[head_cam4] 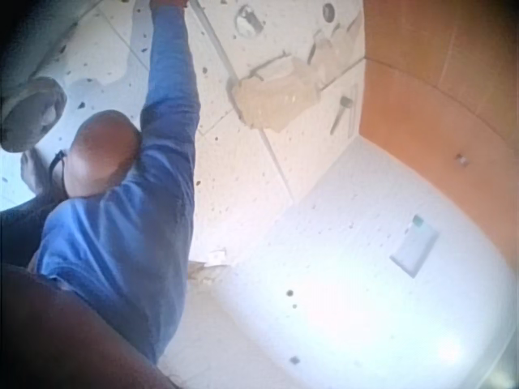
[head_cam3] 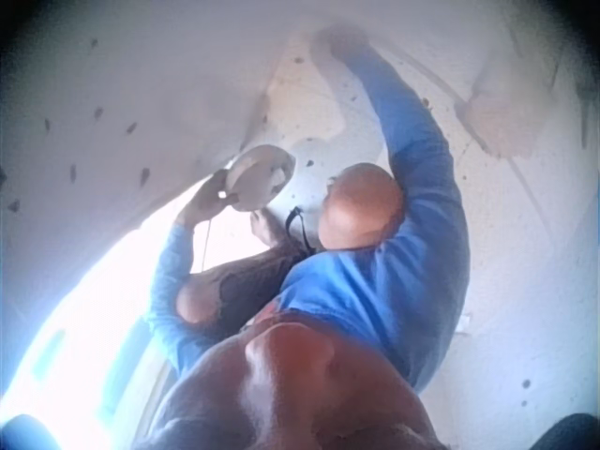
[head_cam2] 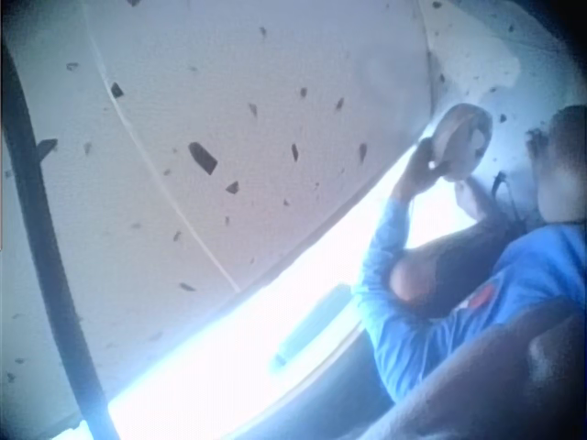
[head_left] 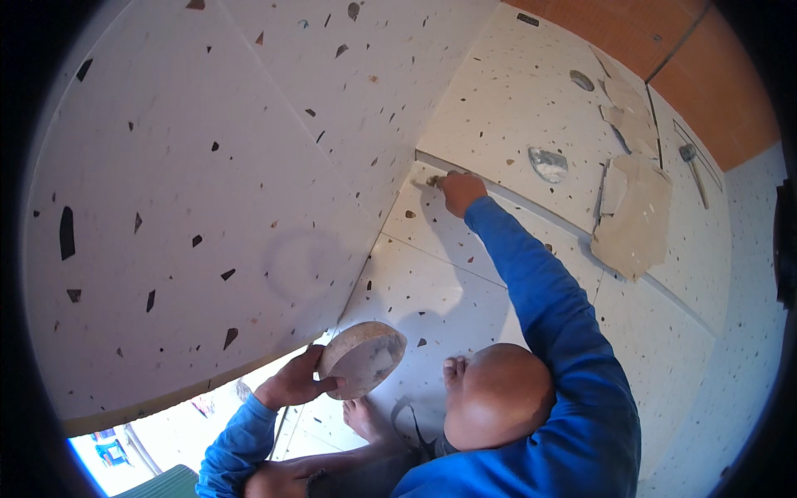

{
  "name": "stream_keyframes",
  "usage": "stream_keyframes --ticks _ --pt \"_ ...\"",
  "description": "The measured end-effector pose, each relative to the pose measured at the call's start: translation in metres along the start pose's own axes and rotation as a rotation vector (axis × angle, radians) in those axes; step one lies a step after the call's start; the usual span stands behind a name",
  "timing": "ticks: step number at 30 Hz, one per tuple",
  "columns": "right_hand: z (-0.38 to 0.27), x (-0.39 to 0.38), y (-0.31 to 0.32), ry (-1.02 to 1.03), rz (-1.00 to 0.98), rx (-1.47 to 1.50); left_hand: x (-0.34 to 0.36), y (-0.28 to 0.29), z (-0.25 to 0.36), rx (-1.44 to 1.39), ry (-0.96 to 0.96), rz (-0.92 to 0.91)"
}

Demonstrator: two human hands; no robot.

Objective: The person sits on the floor and uses a small trowel to apply grout from a bowl into the gaps between white terrazzo tiles. They repeatedly scoop grout and spread it along the seams, smoothing the surface. Another person is briefly visible working nearby.

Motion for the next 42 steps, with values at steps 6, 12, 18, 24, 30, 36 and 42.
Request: stream_keyframes --ticks 6,12,18,24,30,36,42 --pt "-0.008 -0.002 -0.020 -0.065 0.025 0.004 0.019 -0.011 -0.016 -0.176 -0.139 -0.033" --pt "-0.022 -0.065 0.000 0.036 0.071 0.437 0.018 -0.008 -0.011 -0.346 -0.247 -0.003" --pt "-0.025 -0.196 0.069 -0.157 -0.067 1.461 0.016 0.001 0.020 -0.526 -0.158 -0.019" --pt "-0.097 -0.220 0.064 -0.049 -0.565 1.318 0.019 0.000 0.035 -0.589 -0.188 -0.014" --pt "-0.151 -0.200 0.064 0.143 -0.814 1.031 0.023 -0.004 0.051 -0.522 -0.212 -0.020" --pt "-0.167 -0.188 0.064 0.254 -0.847 0.990 0.020 -0.006 0.056 -0.446 -0.186 -0.008" --pt "-0.166 -0.186 0.058 0.326 -0.891 0.970 0.020 -0.014 0.053 -0.465 -0.121 -0.052"
Point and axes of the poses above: each hand's wrist, its own x-axis towards the middle knuckle, its own y-axis out of the back of the hand, z = x × y, the point moved 6 cm from there along x, towards the middle knuckle, and after that the axes turned 13 degrees about y, right-handed, at the moved point
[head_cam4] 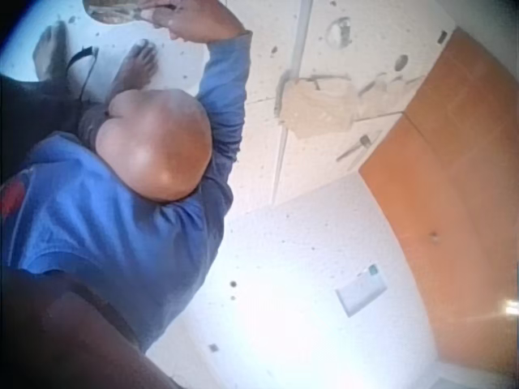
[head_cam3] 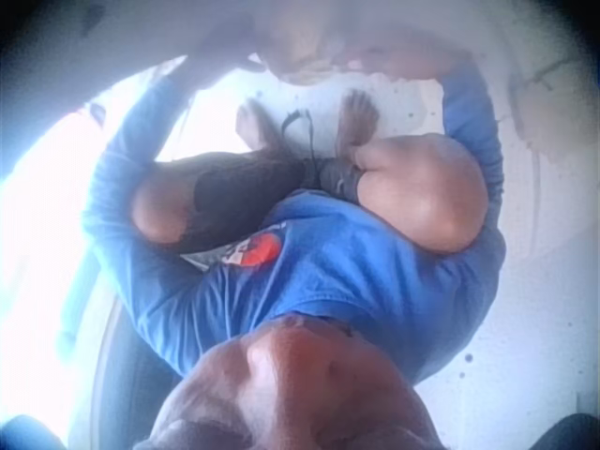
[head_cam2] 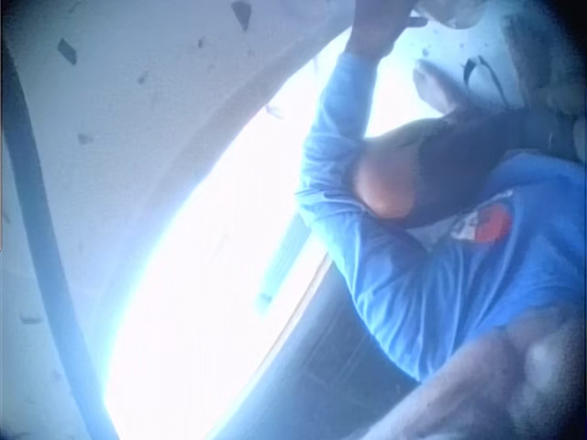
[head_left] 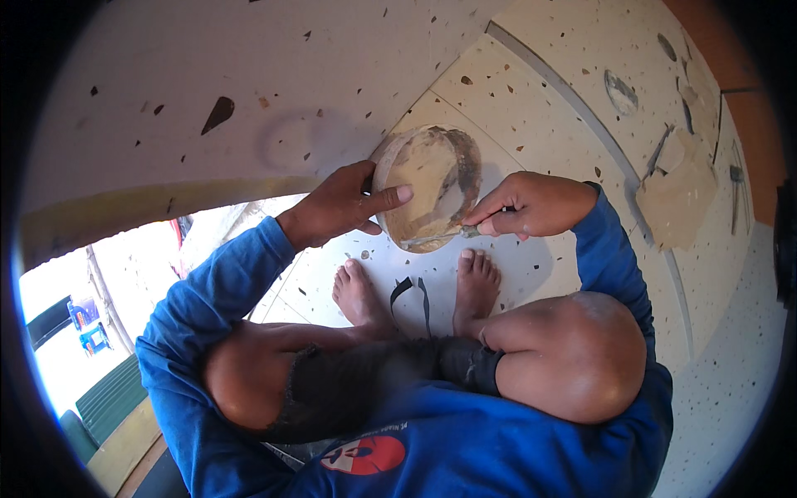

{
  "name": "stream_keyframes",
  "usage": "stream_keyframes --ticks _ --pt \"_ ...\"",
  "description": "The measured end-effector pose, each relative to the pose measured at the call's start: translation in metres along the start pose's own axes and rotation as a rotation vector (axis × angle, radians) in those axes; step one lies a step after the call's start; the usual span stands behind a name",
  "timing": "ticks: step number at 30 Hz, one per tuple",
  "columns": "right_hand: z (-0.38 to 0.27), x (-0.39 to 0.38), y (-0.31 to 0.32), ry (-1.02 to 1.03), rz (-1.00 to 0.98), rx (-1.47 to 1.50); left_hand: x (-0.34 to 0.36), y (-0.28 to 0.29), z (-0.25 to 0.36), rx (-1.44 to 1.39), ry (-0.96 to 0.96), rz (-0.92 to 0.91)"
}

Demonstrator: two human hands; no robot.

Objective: The person sits on the floor and uses a small trowel to apply grout from a bowl into the gaps between white terrazzo tiles. They repeatedly scoop grout and spread it along the seams, smoothing the surface. Another person is briefly visible working nearby.

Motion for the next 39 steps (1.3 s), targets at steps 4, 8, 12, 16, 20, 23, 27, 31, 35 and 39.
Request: stream_keyframes --ticks 4,8,12,16,20,23,27,31,35,39 --pt "-0.002 -0.002 -0.004 0.007 -0.112 -0.005 0.003 -0.001 -0.002 0.045 0.022 0.014" --pt "0.007 -0.004 -0.010 0.023 -0.110 0.131 0.009 0.011 -0.006 0.077 -0.024 0.080" --pt "0.028 -0.033 0.011 0.130 0.105 0.346 0.005 0.016 -0.013 0.168 -0.007 0.090" --pt "0.071 -0.065 0.039 0.279 0.560 0.502 0.008 0.019 -0.043 0.193 0.083 0.000" --pt "0.106 -0.056 0.074 0.168 0.925 0.321 0.004 0.019 -0.042 0.202 0.123 0.008" --pt "0.159 -0.014 0.101 0.213 1.099 0.017 0.003 0.022 -0.037 0.198 0.051 0.018" --pt "0.150 0.022 0.127 0.260 1.291 -0.494 0.003 0.023 -0.042 0.206 0.055 0.022" --pt "0.142 0.044 0.146 0.100 1.269 -0.738 -0.004 0.025 -0.041 0.202 0.072 0.056" --pt "0.156 0.059 0.155 0.023 1.230 -0.803 -0.008 0.030 -0.048 0.264 0.087 0.095" --pt "0.173 0.063 0.154 0.066 1.217 -0.899 -0.012 0.029 -0.041 0.323 0.105 0.117"
Point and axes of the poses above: each hand's wrist, its own x-axis towards the middle knuckle, its own y-axis out of the back of the hand, z = x × y, the point moved 6 cm from there along x, towards the middle knuckle, and after that the axes turned 13 degrees about y, right-handed, at the moved point
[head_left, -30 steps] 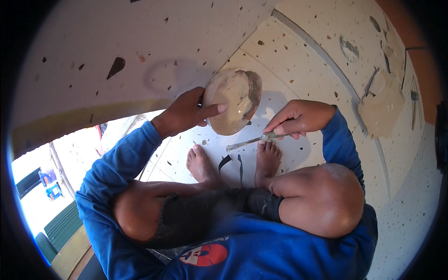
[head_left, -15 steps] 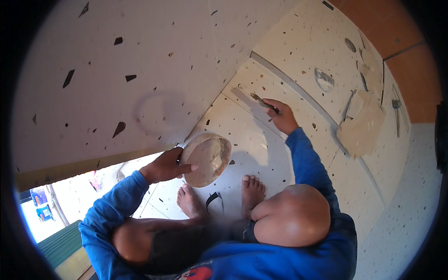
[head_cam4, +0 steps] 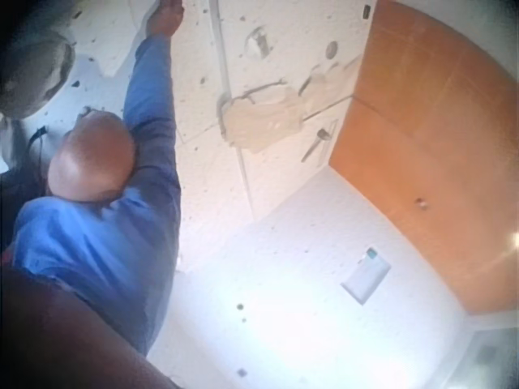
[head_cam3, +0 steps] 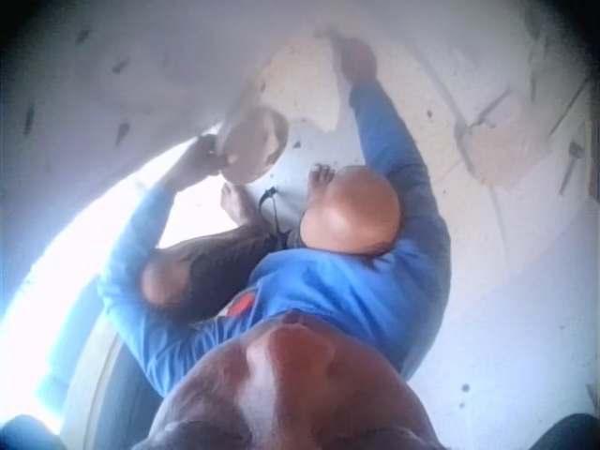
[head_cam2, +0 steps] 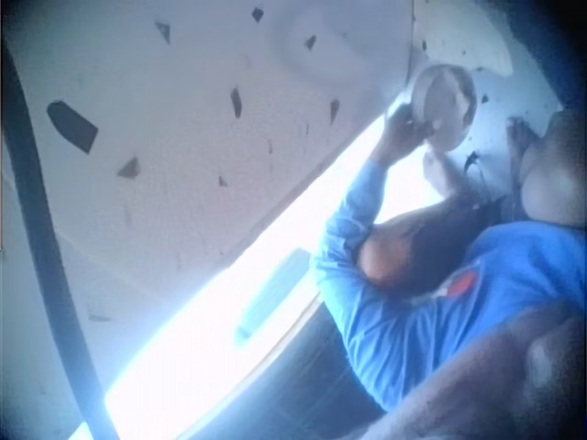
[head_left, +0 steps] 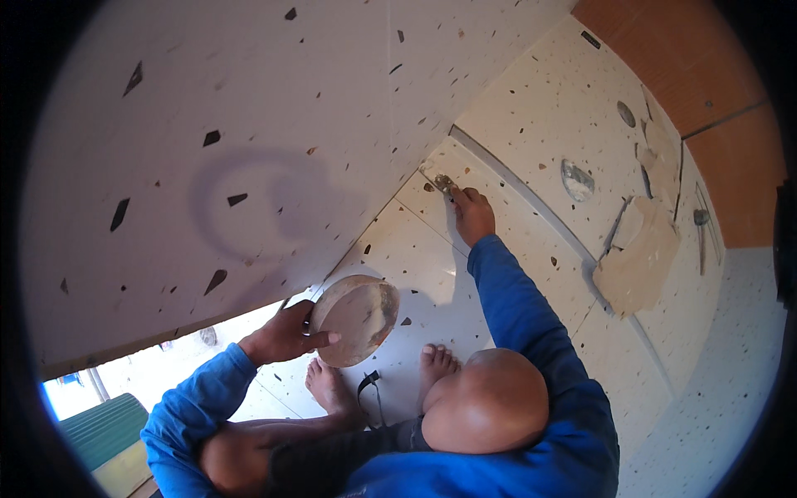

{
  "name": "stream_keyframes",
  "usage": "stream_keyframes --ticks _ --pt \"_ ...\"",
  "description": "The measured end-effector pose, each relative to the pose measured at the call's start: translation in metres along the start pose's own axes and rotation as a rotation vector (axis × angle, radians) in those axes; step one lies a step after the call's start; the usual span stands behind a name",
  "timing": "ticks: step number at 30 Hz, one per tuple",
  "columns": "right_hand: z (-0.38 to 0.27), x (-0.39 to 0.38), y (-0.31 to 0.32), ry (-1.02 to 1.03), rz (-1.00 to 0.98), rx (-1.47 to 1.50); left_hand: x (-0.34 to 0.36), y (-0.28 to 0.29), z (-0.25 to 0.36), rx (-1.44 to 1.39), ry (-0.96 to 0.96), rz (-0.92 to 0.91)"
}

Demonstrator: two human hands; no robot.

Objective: The person sits on the floor and uses a small trowel to apply grout from a bowl into the gaps between white terrazzo tiles. They repeatedly scoop grout and spread it along the seams, smoothing the surface. Another person is briefly visible working nearby.

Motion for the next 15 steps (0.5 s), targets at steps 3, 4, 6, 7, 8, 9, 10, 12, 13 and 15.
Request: stream_keyframes --ticks 3,4,6,7,8,9,10,12,13,15 --pt "0.006 0.004 -0.005 0.016 -0.087 -0.036 0.002 0.000 0.003 -0.015 0.004 -0.020" --pt "0.005 0.008 -0.002 0.009 -0.127 -0.046 0.003 -0.001 0.003 -0.009 0.003 -0.024" --pt "0.001 0.021 0.004 -0.026 -0.234 -0.056 0.005 -0.001 0.004 -0.045 0.027 -0.057" --pt "0.000 0.027 0.009 -0.045 -0.285 -0.064 0.005 -0.002 0.006 -0.062 0.035 -0.074" --pt "-0.001 0.031 0.013 -0.045 -0.339 -0.086 0.007 -0.003 0.006 -0.071 0.015 -0.081" --pt "-0.002 0.040 0.017 -0.040 -0.386 -0.109 0.010 -0.002 0.006 -0.079 -0.008 -0.081" --pt "-0.004 0.045 0.022 -0.033 -0.434 -0.131 0.012 -0.001 0.006 -0.089 -0.029 -0.080" --pt "-0.007 0.048 0.040 -0.021 -0.467 -0.132 0.010 0.000 0.008 -0.091 -0.063 -0.048" --pt "-0.008 0.048 0.044 -0.012 -0.484 -0.132 0.008 0.001 0.008 -0.094 -0.079 -0.030" --pt "-0.009 0.047 0.049 -0.007 -0.362 -0.116 0.006 0.002 0.008 -0.081 -0.051 -0.048"
Point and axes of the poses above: each hand's wrist, its own x-axis towards the middle knuckle, its own y-axis out of the back of the hand, z = x × y, the point moved 6 cm from there along x, towards the middle knuckle, and after that the axes turned 13 degrees about y, right-handed, at the moved point
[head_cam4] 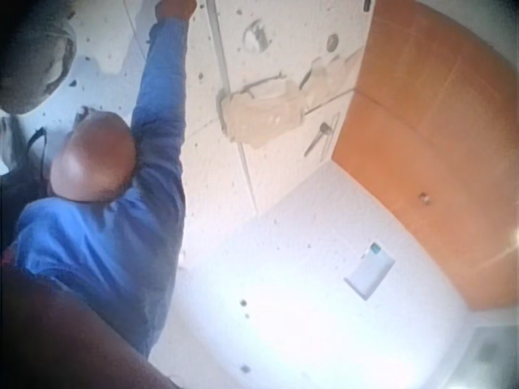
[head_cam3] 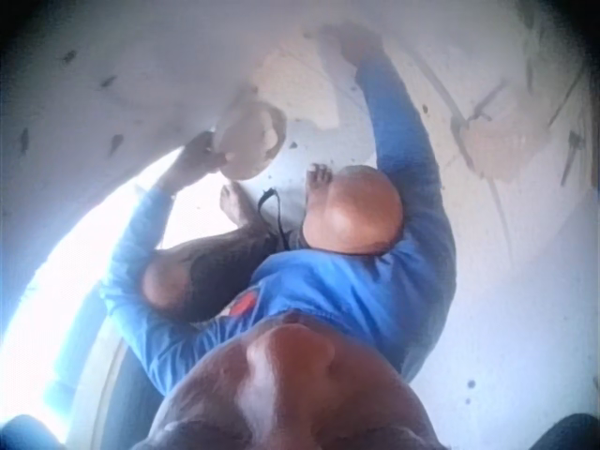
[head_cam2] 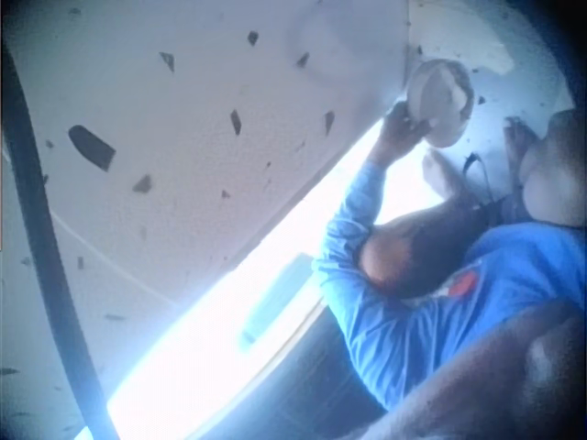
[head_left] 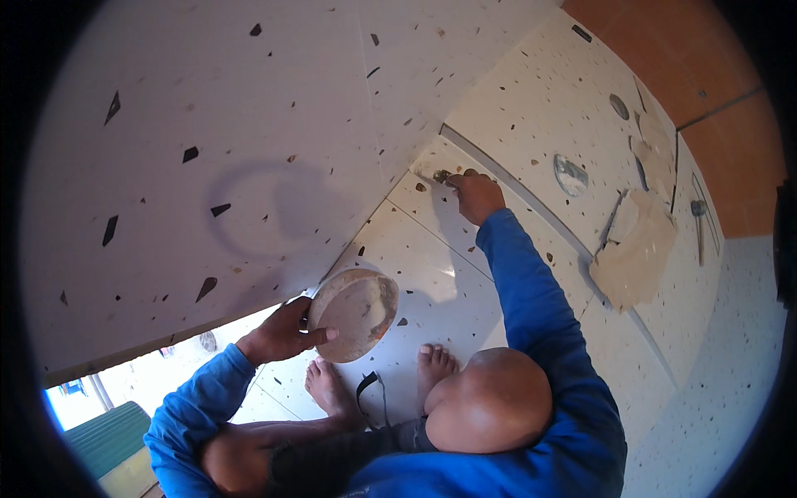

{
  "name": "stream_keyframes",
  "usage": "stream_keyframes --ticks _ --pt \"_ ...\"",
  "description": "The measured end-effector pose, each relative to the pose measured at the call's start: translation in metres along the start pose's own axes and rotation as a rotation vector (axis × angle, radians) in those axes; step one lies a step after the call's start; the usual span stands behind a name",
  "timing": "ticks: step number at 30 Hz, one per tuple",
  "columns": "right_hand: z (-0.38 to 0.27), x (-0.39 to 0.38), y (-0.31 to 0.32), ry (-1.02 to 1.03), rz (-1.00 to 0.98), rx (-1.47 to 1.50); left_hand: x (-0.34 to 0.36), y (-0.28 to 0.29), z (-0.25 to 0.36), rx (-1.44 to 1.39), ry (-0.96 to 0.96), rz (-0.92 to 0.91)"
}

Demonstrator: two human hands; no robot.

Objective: The person sits on the floor and uses a small trowel to apply grout from a bowl into the gaps between white terrazzo tiles. They repeatedly scoop grout and spread it along the seams, smoothing the surface. Another person is briefly visible working nearby.

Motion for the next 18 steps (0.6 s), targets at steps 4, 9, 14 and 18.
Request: stream_keyframes --ticks 4,9,14,18 --pt "0.008 0.002 -0.014 -0.007 0.144 -0.001 0.002 -0.003 -0.005 -0.003 0.018 -0.011" --pt "0.015 0.008 -0.022 -0.040 0.013 -0.001 0.003 0.000 -0.012 0.021 0.021 0.013" --pt "0.018 0.000 -0.014 -0.010 -0.018 0.036 -0.004 0.002 -0.008 0.000 0.014 0.021" --pt "-0.004 -0.009 -0.019 0.002 0.091 0.091 -0.002 0.000 -0.012 -0.014 0.055 -0.011"
Point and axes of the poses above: each hand's wrist, its own x-axis towards the middle knuckle, its own y-axis out of the back of the hand, z = x × y, the point moved 6 cm from there along x, towards the middle knuckle, and after that the axes turned 13 degrees about y, right-handed, at the moved point
